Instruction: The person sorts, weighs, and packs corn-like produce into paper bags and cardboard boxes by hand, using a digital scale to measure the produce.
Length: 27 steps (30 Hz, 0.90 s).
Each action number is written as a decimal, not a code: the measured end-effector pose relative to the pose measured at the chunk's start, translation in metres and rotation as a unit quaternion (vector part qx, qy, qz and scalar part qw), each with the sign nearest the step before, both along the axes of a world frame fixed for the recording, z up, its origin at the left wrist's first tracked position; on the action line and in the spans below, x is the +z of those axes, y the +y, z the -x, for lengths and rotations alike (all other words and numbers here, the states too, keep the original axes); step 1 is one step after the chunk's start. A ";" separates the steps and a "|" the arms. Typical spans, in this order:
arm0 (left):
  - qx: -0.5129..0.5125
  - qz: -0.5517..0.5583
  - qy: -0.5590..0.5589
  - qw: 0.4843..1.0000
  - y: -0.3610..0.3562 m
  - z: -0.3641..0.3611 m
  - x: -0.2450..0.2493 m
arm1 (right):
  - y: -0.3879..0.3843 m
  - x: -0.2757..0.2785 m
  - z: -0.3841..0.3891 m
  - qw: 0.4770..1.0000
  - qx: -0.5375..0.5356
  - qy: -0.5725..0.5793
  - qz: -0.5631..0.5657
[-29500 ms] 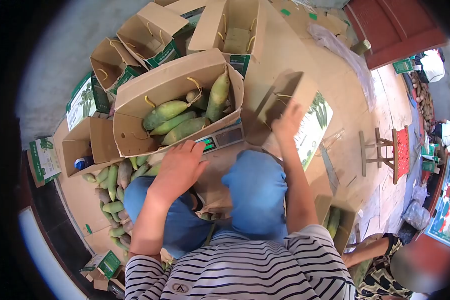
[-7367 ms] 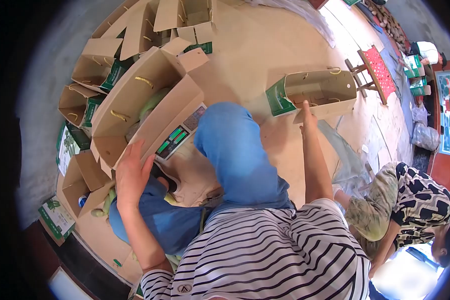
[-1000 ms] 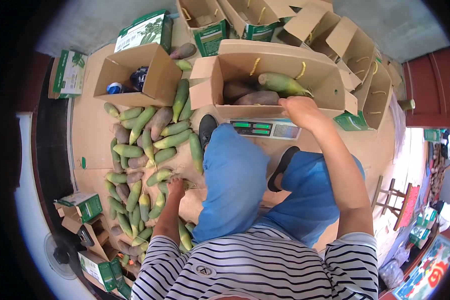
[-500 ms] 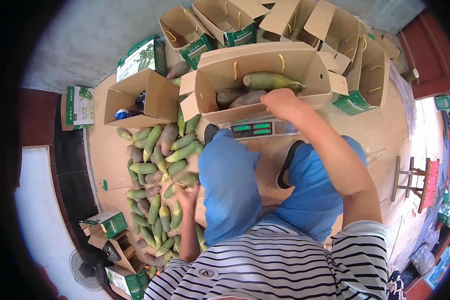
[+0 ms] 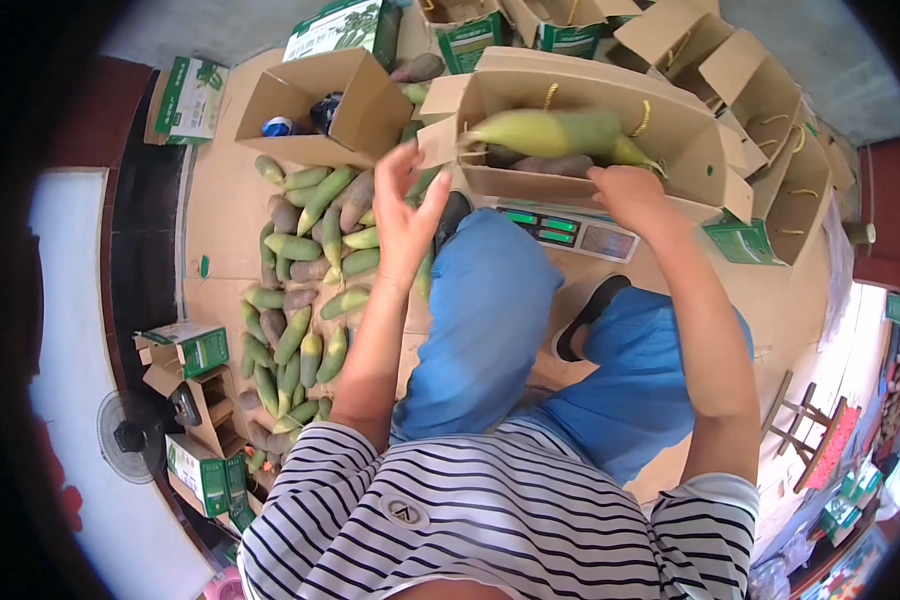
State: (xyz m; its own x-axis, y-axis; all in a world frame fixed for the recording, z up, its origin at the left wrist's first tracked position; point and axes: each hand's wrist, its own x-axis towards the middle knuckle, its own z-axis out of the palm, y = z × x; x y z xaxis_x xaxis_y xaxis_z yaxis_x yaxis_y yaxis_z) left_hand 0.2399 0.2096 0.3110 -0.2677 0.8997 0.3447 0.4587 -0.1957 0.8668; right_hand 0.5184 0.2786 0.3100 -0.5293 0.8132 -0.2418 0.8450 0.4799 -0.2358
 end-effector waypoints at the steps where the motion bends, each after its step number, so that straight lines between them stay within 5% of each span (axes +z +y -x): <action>1: 0.039 0.032 0.042 0.998 -0.012 0.014 -0.030 | 0.000 0.000 0.001 1.000 -0.002 0.003 0.000; 5: 0.008 0.323 0.109 0.940 -0.088 0.087 -0.175 | 0.002 0.007 0.001 1.000 -0.003 -0.001 0.019; 11: 0.071 0.408 0.170 0.894 -0.146 0.109 -0.265 | -0.001 0.010 0.009 0.998 -0.010 -0.024 0.060; 16: 0.074 0.471 0.057 0.877 -0.141 0.100 -0.298 | 0.000 0.016 0.016 0.996 -0.027 -0.014 0.082; 24: 0.062 0.492 0.088 0.864 -0.128 0.109 -0.290 | 0.000 0.012 0.011 0.999 -0.007 -0.006 0.054; 27: 0.055 0.522 -0.259 0.811 -0.140 0.109 -0.281 | -0.001 0.011 0.009 0.999 -0.006 0.009 0.042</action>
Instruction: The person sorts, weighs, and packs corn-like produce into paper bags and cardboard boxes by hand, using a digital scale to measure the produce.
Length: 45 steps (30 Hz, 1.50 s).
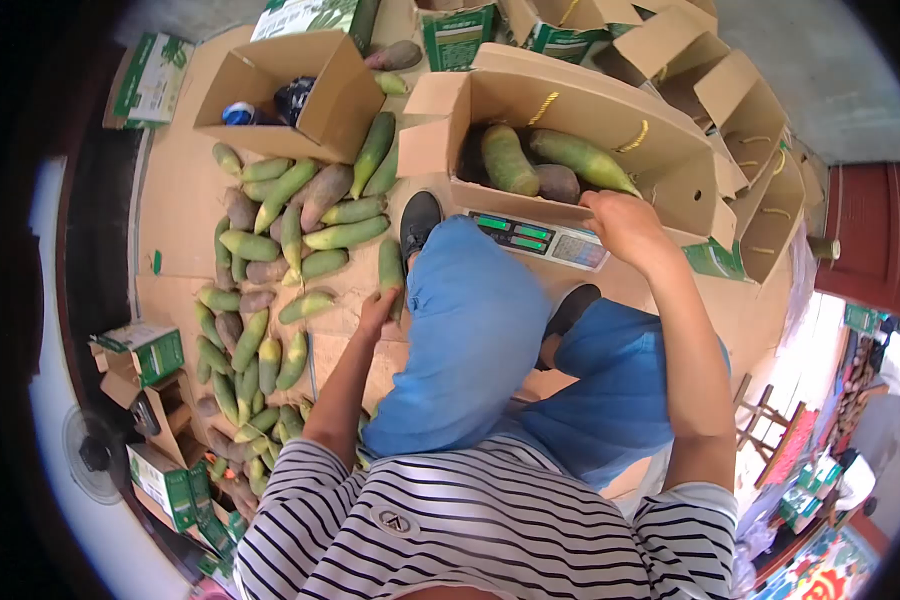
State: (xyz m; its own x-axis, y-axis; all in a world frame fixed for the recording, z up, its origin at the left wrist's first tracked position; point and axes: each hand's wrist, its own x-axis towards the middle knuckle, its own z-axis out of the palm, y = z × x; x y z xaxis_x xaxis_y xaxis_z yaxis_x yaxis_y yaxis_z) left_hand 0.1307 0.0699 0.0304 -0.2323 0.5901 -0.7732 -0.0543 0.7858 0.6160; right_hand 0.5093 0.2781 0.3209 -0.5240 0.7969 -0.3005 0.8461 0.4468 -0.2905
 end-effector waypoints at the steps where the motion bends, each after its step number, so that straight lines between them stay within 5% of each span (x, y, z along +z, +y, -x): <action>1: 0.041 0.006 -0.044 0.998 -0.005 -0.001 0.011 | -0.001 0.000 0.000 1.000 0.002 0.001 -0.008; 4: 0.099 -0.024 -0.103 0.989 -0.025 -0.007 0.043 | -0.001 -0.005 -0.004 1.000 0.003 0.001 -0.021; 10: 0.028 -0.262 0.069 0.962 0.008 -0.024 0.171 | -0.004 -0.014 -0.011 0.999 0.011 0.012 -0.051; 13: -0.035 -0.412 0.147 0.899 0.059 -0.056 0.274 | -0.005 -0.014 -0.011 0.999 0.005 0.006 -0.042; 17: -0.152 -0.580 0.246 0.762 0.126 -0.109 0.350 | -0.004 -0.018 -0.012 0.999 -0.011 0.013 -0.028; 20: -0.274 -0.601 0.283 0.696 0.169 -0.158 0.378 | -0.006 -0.021 -0.014 0.998 0.011 0.017 -0.065; 23: -0.364 -0.522 0.275 0.721 0.190 -0.177 0.357 | -0.004 -0.015 -0.008 0.998 -0.003 -0.044 -0.038; 24: -0.360 -0.560 0.313 0.677 0.191 -0.178 0.345 | -0.003 -0.015 -0.009 0.999 -0.008 -0.041 -0.032; 31: -0.581 -0.225 0.382 0.682 0.231 -0.177 0.278 | -0.005 -0.017 -0.013 0.999 0.006 -0.025 -0.032; 34: -0.556 -0.317 0.326 0.696 0.244 -0.173 0.249 | -0.009 -0.015 -0.010 0.999 -0.003 -0.030 -0.043; 37: -0.491 -0.268 0.036 0.828 0.250 -0.172 0.244 | -0.006 -0.018 -0.011 0.998 -0.013 -0.014 -0.060; 40: -0.411 -0.413 -0.058 0.810 0.247 -0.189 0.238 | -0.006 -0.022 -0.011 0.998 -0.006 -0.028 -0.048; 43: -0.477 -0.509 0.188 0.691 0.259 -0.187 0.222 | -0.005 -0.015 -0.011 0.999 -0.007 -0.027 -0.042; 45: -0.411 -0.498 0.195 0.738 0.254 -0.180 0.228 | -0.004 -0.013 -0.014 0.999 -0.004 -0.027 -0.024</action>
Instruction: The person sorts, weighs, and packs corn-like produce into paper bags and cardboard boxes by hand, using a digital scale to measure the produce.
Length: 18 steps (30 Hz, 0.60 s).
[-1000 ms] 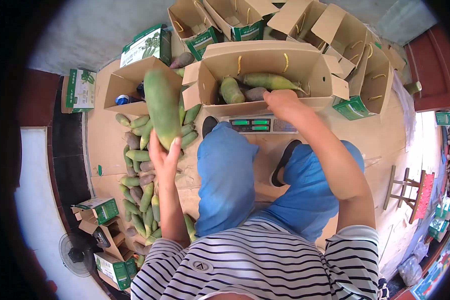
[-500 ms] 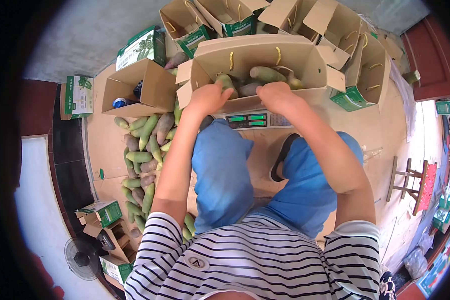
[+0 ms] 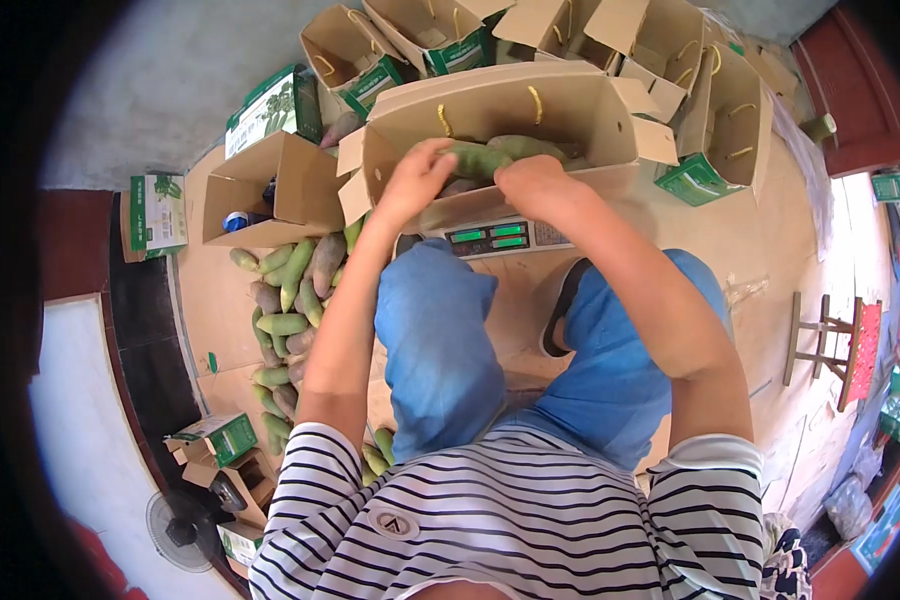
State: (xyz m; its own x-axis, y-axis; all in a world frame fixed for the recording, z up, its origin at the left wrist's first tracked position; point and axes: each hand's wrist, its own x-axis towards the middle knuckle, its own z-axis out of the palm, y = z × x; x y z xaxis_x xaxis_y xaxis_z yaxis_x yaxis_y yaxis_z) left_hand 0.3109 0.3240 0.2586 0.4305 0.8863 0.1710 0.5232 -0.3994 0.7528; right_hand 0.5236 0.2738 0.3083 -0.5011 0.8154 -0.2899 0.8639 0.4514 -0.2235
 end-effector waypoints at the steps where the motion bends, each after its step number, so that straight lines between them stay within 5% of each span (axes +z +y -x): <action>1: 0.036 0.010 -0.017 0.999 -0.009 0.002 0.013 | -0.001 0.005 -0.003 1.000 -0.002 0.004 -0.001; 4: 0.069 0.158 -0.142 0.975 -0.052 0.016 0.081 | 0.000 0.027 -0.011 0.998 -0.024 0.051 -0.024; 7: 0.078 0.135 -0.211 0.965 -0.107 0.026 0.140 | 0.010 0.040 -0.021 0.983 -0.088 0.142 -0.078; 13: -0.023 -0.101 0.169 0.980 -0.168 0.017 0.154 | 0.008 0.042 -0.044 0.970 -0.130 0.130 -0.161; 18: 0.045 -0.138 0.242 0.959 -0.177 0.021 0.157 | -0.009 0.050 -0.043 0.981 -0.128 0.096 -0.111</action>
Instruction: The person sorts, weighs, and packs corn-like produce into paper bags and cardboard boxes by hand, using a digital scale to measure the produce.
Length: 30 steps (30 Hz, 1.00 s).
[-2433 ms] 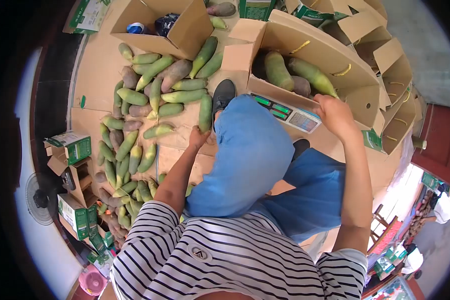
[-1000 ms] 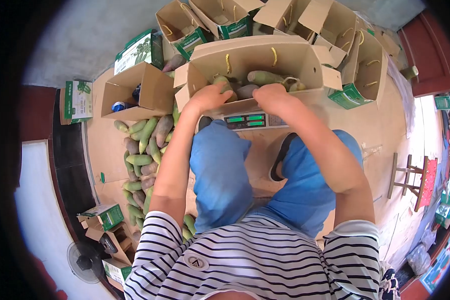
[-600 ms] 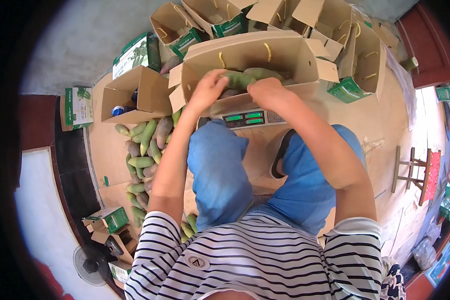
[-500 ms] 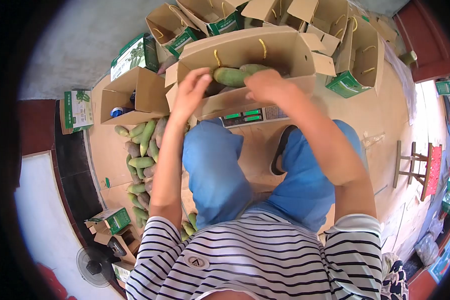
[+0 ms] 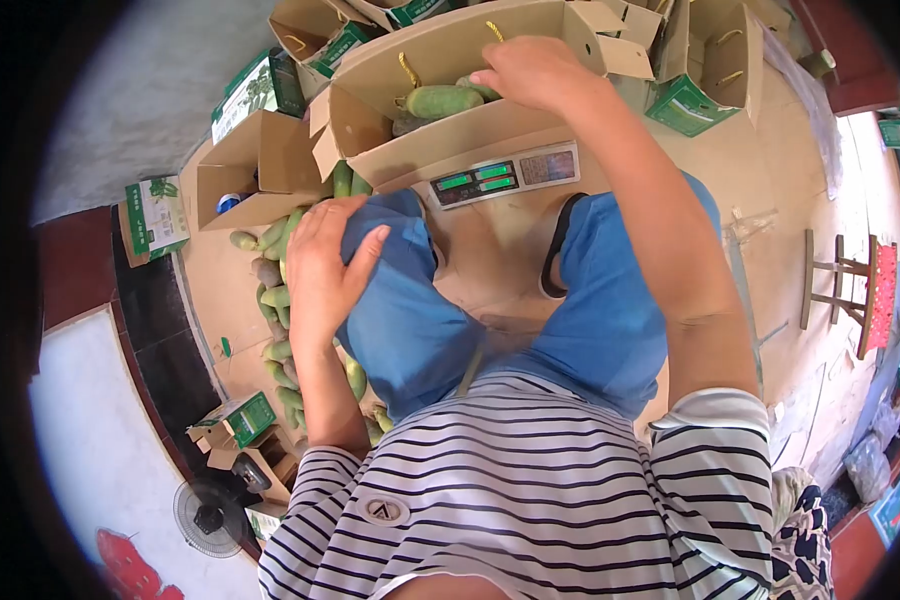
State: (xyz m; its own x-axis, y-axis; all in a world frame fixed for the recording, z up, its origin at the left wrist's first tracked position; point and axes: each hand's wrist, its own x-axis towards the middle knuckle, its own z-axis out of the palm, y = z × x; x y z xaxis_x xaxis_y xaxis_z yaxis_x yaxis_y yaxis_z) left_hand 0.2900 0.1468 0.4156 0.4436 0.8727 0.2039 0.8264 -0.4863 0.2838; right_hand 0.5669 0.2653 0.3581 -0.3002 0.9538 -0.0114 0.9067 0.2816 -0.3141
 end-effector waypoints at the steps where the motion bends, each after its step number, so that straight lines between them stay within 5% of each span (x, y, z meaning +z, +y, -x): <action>1: 0.002 -0.001 -0.005 1.000 -0.001 0.003 0.001 | -0.002 0.003 0.000 1.000 -0.003 -0.008 0.018; 17: 0.036 0.000 0.006 0.999 -0.008 0.024 0.008 | -0.005 -0.017 0.003 0.986 0.086 -0.106 0.097; 22: -0.069 -0.015 0.012 0.997 0.015 -0.026 0.028 | 0.001 -0.003 0.013 0.984 0.061 -0.078 0.148; 25: -0.088 0.008 0.106 0.990 0.057 -0.057 0.008 | 0.025 -0.017 0.002 0.995 0.031 0.077 -0.052; 28: -0.065 0.037 0.223 0.972 0.094 -0.063 -0.052 | 0.054 -0.029 -0.008 0.988 -0.010 0.032 -0.152; 30: -0.056 0.060 0.217 0.973 0.109 -0.059 -0.092 | 0.073 -0.025 -0.008 0.991 -0.002 -0.071 -0.110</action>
